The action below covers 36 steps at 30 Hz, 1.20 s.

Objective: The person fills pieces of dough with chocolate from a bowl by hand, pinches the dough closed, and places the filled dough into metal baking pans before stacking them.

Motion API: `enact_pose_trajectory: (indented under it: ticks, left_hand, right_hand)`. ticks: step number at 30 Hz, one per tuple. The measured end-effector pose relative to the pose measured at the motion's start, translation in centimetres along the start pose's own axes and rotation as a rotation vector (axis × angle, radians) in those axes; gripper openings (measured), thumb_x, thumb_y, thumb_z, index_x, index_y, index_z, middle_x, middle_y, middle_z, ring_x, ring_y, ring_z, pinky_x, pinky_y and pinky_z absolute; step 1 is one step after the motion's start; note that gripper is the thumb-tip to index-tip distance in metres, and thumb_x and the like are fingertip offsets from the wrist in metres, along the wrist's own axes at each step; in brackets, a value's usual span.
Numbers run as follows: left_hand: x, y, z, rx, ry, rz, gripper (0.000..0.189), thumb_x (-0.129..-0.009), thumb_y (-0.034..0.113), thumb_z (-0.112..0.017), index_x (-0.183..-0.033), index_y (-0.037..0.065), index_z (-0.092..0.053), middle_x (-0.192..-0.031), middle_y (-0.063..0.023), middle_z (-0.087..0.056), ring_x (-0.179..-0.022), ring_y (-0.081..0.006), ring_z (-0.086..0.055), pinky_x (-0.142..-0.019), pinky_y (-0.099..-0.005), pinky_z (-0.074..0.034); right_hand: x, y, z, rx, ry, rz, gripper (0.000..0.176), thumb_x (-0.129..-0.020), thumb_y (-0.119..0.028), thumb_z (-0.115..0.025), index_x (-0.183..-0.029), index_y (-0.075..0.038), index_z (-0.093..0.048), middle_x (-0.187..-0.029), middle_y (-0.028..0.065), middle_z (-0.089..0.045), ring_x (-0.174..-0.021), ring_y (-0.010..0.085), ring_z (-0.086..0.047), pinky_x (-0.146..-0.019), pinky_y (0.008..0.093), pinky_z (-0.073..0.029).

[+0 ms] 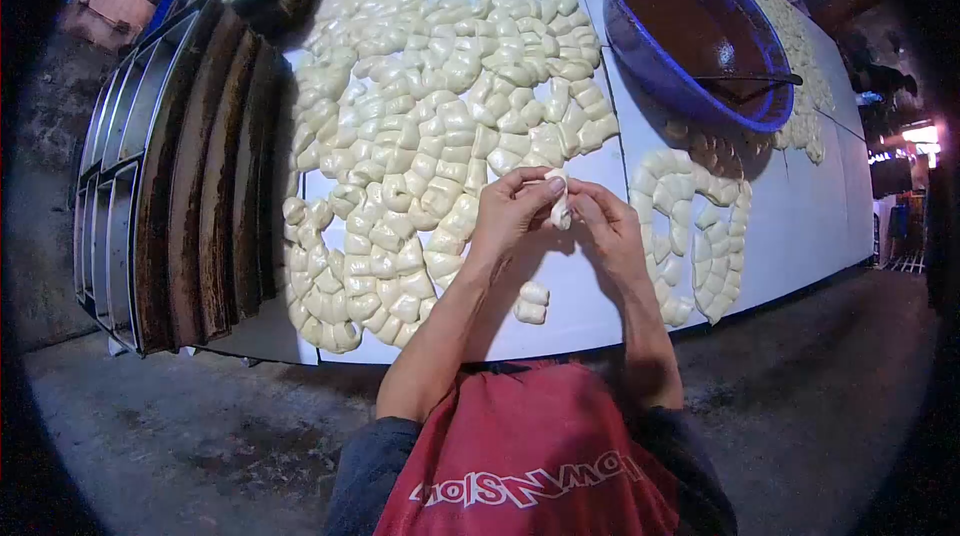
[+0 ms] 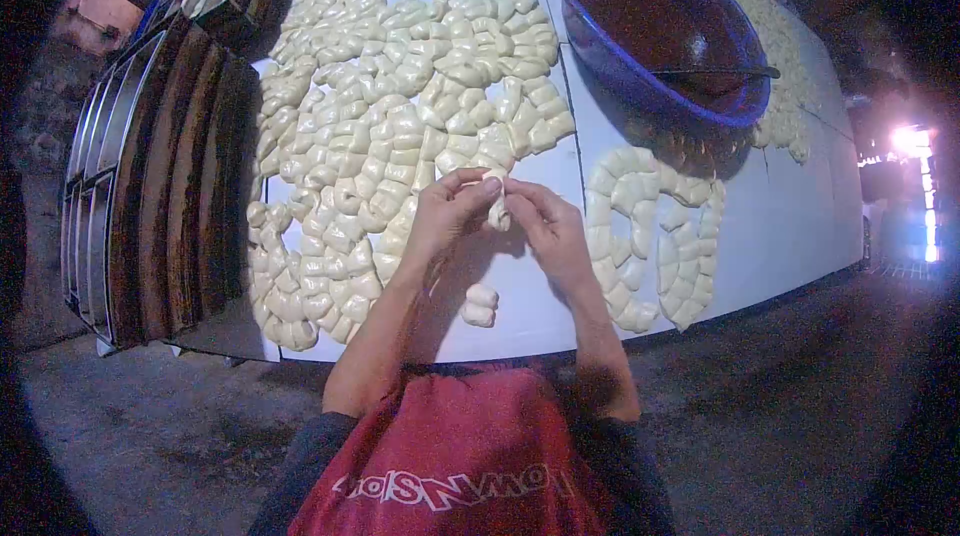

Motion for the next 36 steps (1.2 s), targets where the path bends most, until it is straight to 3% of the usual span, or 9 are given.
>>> enact_pose_trajectory:
  ticks: [4,8,11,18,23,25,30,33,36]
  left_hand:
    - [0.1,0.7,0.1,-0.251,-0.038,-0.026,0.035,-0.086,0.019,-0.076,-0.112,0.0,-0.064,-0.089,-0.0072,-0.069,-0.072,-0.0101,-0.063,-0.061,-0.0247,-0.053]
    - [0.3,0.9,-0.1,-0.271,-0.053,0.04,0.034,-0.088,0.025,-0.075,-0.11,0.0,-0.067,-0.086,-0.0053,-0.068,-0.068,-0.0087,-0.062,-0.056,-0.0224,-0.05]
    - [0.3,1.8,0.7,-0.295,-0.082,0.096,0.034,-0.089,0.028,-0.073,-0.108,0.001,-0.068,-0.083,-0.0036,-0.067,-0.064,-0.008,-0.061,-0.053,-0.022,-0.049]
    - [2.1,2.9,-1.4,-0.35,-0.187,0.051,0.033,-0.089,0.018,-0.072,-0.117,0.001,-0.067,-0.098,-0.0095,-0.072,-0.083,-0.0123,-0.068,-0.06,-0.0223,-0.054]
    - [2.1,2.3,-1.1,-0.395,-0.301,0.073,0.027,-0.094,0.011,-0.063,-0.118,0.0,-0.066,-0.102,-0.0084,-0.071,-0.083,-0.0115,-0.067,-0.067,-0.0231,-0.056]
    - [2.4,1.5,-1.1,-0.4,-0.276,0.064,0.028,-0.095,0.011,-0.061,-0.119,-0.001,-0.066,-0.103,-0.0078,-0.07,-0.083,-0.0109,-0.066,-0.069,-0.024,-0.056]
    - [3.9,1.2,-3.1,-0.573,-0.281,-0.177,0.032,-0.096,0.011,-0.06,-0.125,-0.003,-0.061,-0.102,-0.0069,-0.069,-0.082,-0.0097,-0.065,-0.073,-0.0239,-0.056]
    - [3.5,1.5,-3.0,-0.33,-0.186,-0.017,0.032,-0.097,0.012,-0.059,-0.125,-0.003,-0.061,-0.098,-0.0055,-0.069,-0.08,-0.0086,-0.064,-0.072,-0.024,-0.056]
    - [3.5,0.7,-2.1,-0.385,-0.257,-0.017,0.031,-0.099,0.014,-0.056,-0.125,-0.003,-0.061,-0.098,-0.004,-0.068,-0.084,-0.0084,-0.064,-0.076,-0.0244,-0.055]
  right_hand:
    - [-0.4,-0.6,0.4,0.275,-0.044,0.179,0.027,-0.093,-0.02,-0.066,-0.11,0.002,-0.068,-0.085,0.0025,-0.066,-0.073,0.0087,-0.058,-0.063,0.023,-0.048]
    - [0.3,-0.4,0.4,0.056,-0.038,-0.134,0.024,-0.094,-0.017,-0.064,-0.112,-0.001,-0.068,-0.072,0.0021,-0.064,-0.055,0.007,-0.054,-0.046,0.0228,-0.039]
    - [1.2,-2.5,-0.1,0.299,-0.17,0.212,0.026,-0.091,-0.016,-0.067,-0.111,-0.001,-0.068,-0.096,0.0101,-0.066,-0.08,0.0122,-0.061,-0.063,0.0249,-0.048]
    - [0.9,-2.6,0.9,0.439,-0.025,0.648,0.035,-0.082,-0.004,-0.075,-0.115,-0.001,-0.063,-0.109,0.0115,-0.058,-0.089,0.0205,-0.062,-0.076,0.0305,-0.051]
    - [1.7,-1.7,-1.0,0.025,0.197,0.545,0.022,-0.087,-0.007,-0.073,-0.105,-0.001,-0.062,-0.108,0.0132,-0.061,-0.084,0.0187,-0.063,-0.074,0.0292,-0.052]
    - [1.7,-0.7,-0.4,0.35,0.231,0.63,0.019,-0.088,-0.007,-0.072,-0.103,-0.002,-0.062,-0.104,0.013,-0.065,-0.083,0.0184,-0.064,-0.073,0.0294,-0.053]
    - [2.3,-0.4,0.4,0.428,0.393,0.738,0.021,-0.09,-0.016,-0.07,-0.106,-0.003,-0.064,-0.096,0.0142,-0.067,-0.08,0.0277,-0.066,-0.071,0.0357,-0.054]
    - [2.7,-2.5,-0.6,0.52,0.351,0.835,0.019,-0.09,-0.016,-0.071,-0.103,-0.004,-0.064,-0.093,0.0147,-0.066,-0.079,0.0289,-0.066,-0.069,0.0344,-0.054]
    - [2.6,-0.8,-0.2,0.45,0.38,0.704,0.016,-0.089,-0.015,-0.072,-0.094,-0.004,-0.06,-0.083,0.0115,-0.062,-0.072,0.0233,-0.063,-0.061,0.0317,-0.051]
Point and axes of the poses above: each hand's wrist, its own x-axis away from the middle knuckle, its own z-axis out of the back of the hand, y = z × x, the point moved 4 cm from there along -x, towards the middle knuckle
